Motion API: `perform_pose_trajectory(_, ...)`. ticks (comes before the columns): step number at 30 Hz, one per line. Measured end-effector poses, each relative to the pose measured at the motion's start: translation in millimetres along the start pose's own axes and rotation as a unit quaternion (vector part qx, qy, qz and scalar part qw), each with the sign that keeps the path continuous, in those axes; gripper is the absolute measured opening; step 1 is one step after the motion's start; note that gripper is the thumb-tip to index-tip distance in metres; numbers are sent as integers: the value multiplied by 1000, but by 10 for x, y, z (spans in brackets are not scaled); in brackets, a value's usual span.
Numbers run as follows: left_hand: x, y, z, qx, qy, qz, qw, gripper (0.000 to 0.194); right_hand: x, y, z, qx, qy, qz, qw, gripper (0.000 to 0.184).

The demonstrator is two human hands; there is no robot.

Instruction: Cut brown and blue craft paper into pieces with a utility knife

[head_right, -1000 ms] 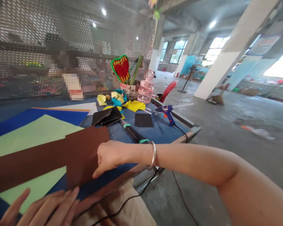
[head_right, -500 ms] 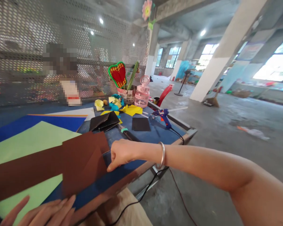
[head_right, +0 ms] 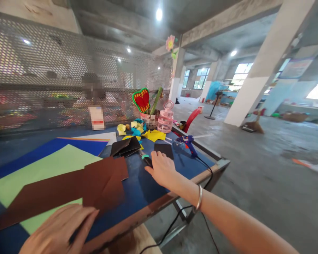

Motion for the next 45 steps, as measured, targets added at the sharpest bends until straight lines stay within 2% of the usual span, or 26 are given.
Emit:
perform_pose_trajectory(3,140,120,-93,36,-80,30,996,22,-79,122,-35,23,1,0,1000,29)
perform_pose_trajectory(5,232,259,-78,61,-142,83,984,24,-161,122,-17,28,6,-14,1000,23)
perform_pose_trajectory(9,422,632,97,100,-291,231,923,39,-412,7,159,17,21,-84,996,21)
perform_pose_trajectory(11,457,757,129,119,-314,263,904,41,-519,18,333,29,15,-143,989,28)
perform_pose_trajectory(13,480,814,122,138,-319,287,893,41,-571,150,557,77,2,-205,976,39)
perform_pose_trajectory(14,492,820,114,146,-321,301,886,40,-587,252,680,112,3,-247,962,45)
perform_pose_trajectory(15,504,812,104,155,-323,313,879,40,-586,416,819,186,23,-342,921,49)
perform_pose_trajectory(17,527,768,79,169,-326,335,868,40,-545,630,1071,273,65,-464,840,57)
perform_pose_trajectory(18,536,744,67,176,-327,344,862,39,-502,679,1170,295,75,-489,817,60)
perform_pose_trajectory(19,544,723,56,183,-327,351,858,38,-455,687,1242,304,78,-495,811,59)
perform_pose_trajectory(20,552,707,48,189,-328,355,855,37,-383,673,1302,316,68,-487,812,56)
perform_pose_trajectory(23,578,690,45,201,-329,351,853,37,-204,464,1340,288,18,-468,835,44)
perform_pose_trajectory(25,583,696,51,204,-326,343,857,38,-105,331,1337,266,-30,-451,851,46)
perform_pose_trajectory(28,573,695,52,200,-312,341,864,37,-32,244,1335,236,-86,-417,874,51)
perform_pose_trajectory(32,569,676,58,192,-295,355,866,31,-98,190,1308,172,-81,-425,885,49)
perform_pose_trajectory(35,580,687,85,208,-293,358,862,31,-114,174,1318,147,-80,-441,881,46)
perform_pose_trajectory(39,525,712,75,250,-272,368,853,27,-189,79,1315,75,-69,-473,875,44)
perform_pose_trajectory(42,485,756,108,285,-268,386,836,28,-167,125,1329,104,-56,-468,876,44)
perform_pose_trajectory(44,465,797,153,308,-257,387,830,28,-71,143,1365,141,-84,-453,876,47)
perform_pose_trajectory(45,465,803,162,311,-246,377,837,27,-25,157,1386,163,-98,-445,875,48)
Point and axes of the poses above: each hand's wrist, its own z-axis away from the middle knuckle, its own y-axis out of the palm, x = y × z, the point moved 10 cm from there along -z, towards the middle knuckle, and after that the axes turned 10 degrees about y, right-handed, at the moved point
